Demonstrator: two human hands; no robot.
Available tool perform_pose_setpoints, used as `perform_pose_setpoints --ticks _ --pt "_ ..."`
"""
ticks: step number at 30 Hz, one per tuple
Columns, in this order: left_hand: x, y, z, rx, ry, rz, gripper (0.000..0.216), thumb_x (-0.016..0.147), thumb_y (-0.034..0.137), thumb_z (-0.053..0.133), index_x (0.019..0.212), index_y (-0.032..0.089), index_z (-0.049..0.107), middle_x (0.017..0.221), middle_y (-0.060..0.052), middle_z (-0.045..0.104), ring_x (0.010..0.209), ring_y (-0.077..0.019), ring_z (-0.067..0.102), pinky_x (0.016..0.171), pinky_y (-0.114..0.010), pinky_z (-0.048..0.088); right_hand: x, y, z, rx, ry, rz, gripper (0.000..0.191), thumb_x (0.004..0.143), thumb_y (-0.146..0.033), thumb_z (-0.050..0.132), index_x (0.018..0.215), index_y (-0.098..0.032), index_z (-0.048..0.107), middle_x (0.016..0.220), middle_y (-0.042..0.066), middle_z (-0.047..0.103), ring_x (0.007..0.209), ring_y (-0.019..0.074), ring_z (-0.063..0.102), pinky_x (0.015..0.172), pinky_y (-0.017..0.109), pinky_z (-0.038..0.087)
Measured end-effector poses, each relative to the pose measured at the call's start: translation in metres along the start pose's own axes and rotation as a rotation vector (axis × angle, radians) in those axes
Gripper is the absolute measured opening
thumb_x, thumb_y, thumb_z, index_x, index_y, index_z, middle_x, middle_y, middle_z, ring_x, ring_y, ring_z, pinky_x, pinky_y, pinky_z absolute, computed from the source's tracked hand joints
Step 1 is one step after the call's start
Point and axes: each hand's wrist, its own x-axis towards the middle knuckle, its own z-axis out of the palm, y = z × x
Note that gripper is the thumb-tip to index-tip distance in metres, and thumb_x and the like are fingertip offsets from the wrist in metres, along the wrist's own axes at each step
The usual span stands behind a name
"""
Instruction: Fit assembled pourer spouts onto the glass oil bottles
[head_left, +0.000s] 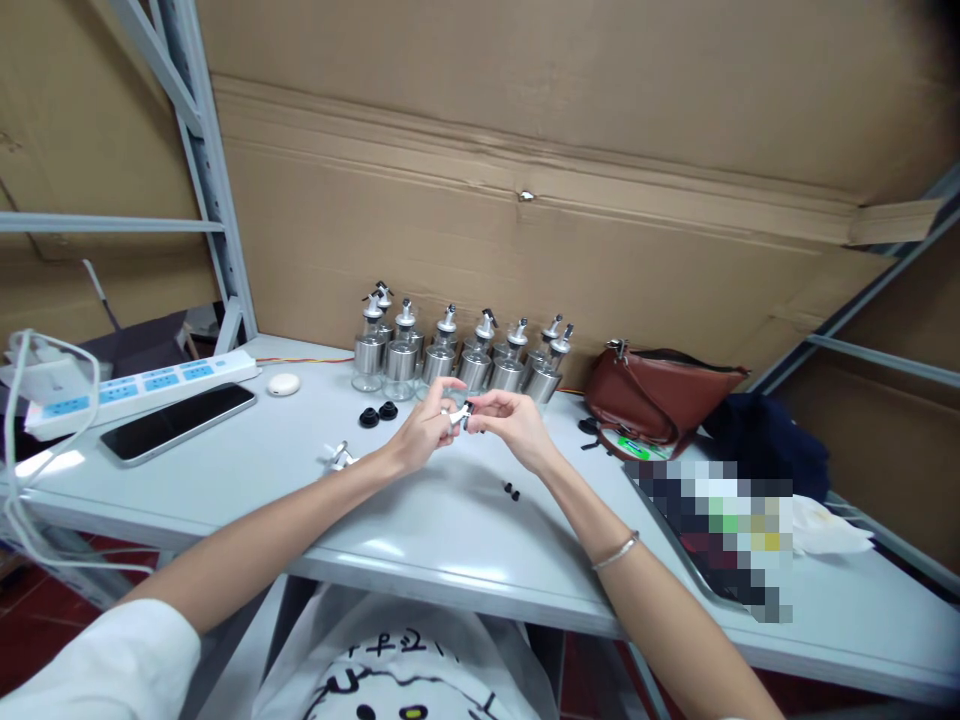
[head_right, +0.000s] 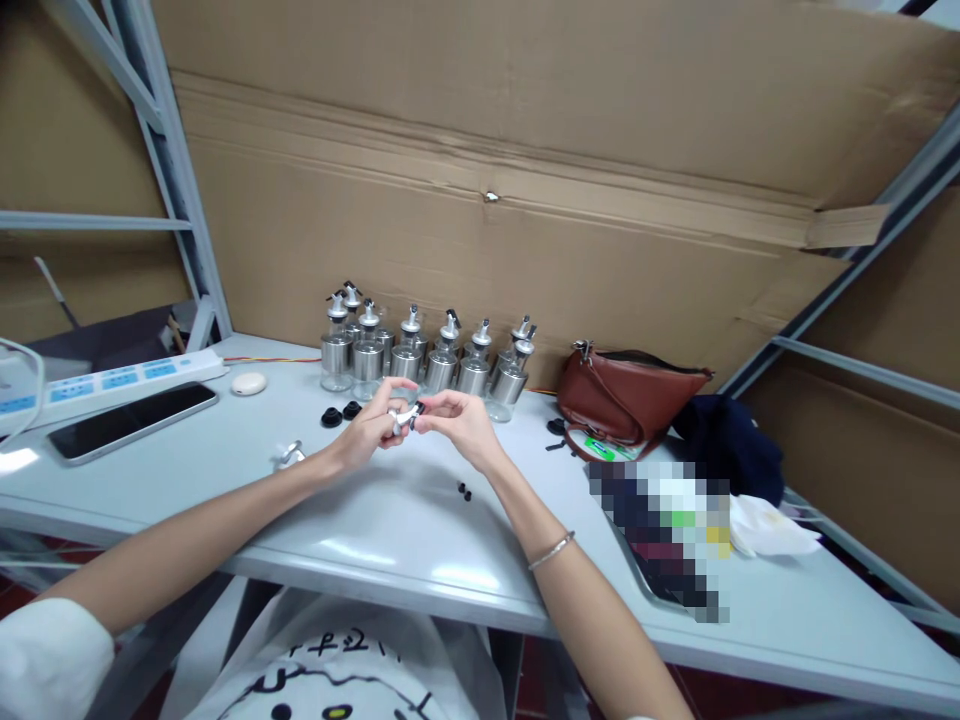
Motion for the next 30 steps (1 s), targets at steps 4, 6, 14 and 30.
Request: perform_pose_setpoints --ticks 4,6,14,30 --pt "0.001 0.000 -0.002 0.029 -0.012 0.032 0.046 0.062 0.022 0.043 0.107 0.020 0.038 0.062 0.007 0.045 0.051 -0.0086 0.035 0.047 -0.021 0.025 -0.001 -0.001 0.001 0.018 -0.028 -0.014 0.036 0.048 -0.029 0.087 0.074 -0.018 0.065 0.066 0.000 0.070 0.063 0.0156 0.066 0.069 0.033 0.054" --pt "0.002 -0.002 -0.004 0.057 -0.020 0.038 0.047 0.064 0.023 0.045 0.110 0.020 0.037 0.063 0.007 0.045 0.050 -0.0085 0.035 0.047 -0.021 0.026 0.000 -0.001 0.002 0.013 -0.050 -0.033 0.036 0.051 -0.029 0.086 0.078 -0.019 0.064 0.070 -0.001 0.069 0.067 0.0151 0.066 0.071 0.032 0.053" --pt "0.006 -0.007 -0.010 0.176 -0.009 0.130 0.050 0.068 0.017 0.044 0.117 0.019 0.034 0.062 0.009 0.042 0.053 -0.0099 0.038 0.056 -0.024 0.031 0.000 0.006 0.005 -0.136 -0.095 -0.105 0.037 0.057 -0.034 0.083 0.083 -0.021 0.061 0.079 -0.001 0.063 0.073 0.0150 0.061 0.072 0.031 0.051" --pt "0.007 -0.006 -0.017 0.677 -0.027 0.214 0.020 0.077 0.027 0.059 0.095 0.018 0.056 0.086 -0.003 0.060 0.074 -0.0174 0.056 0.073 -0.029 0.044 0.064 -0.092 -0.051 -0.813 0.444 -0.334 0.028 0.085 -0.041 0.054 0.088 -0.015 0.065 0.082 0.007 0.068 0.077 0.0189 0.062 0.077 0.031 0.047"
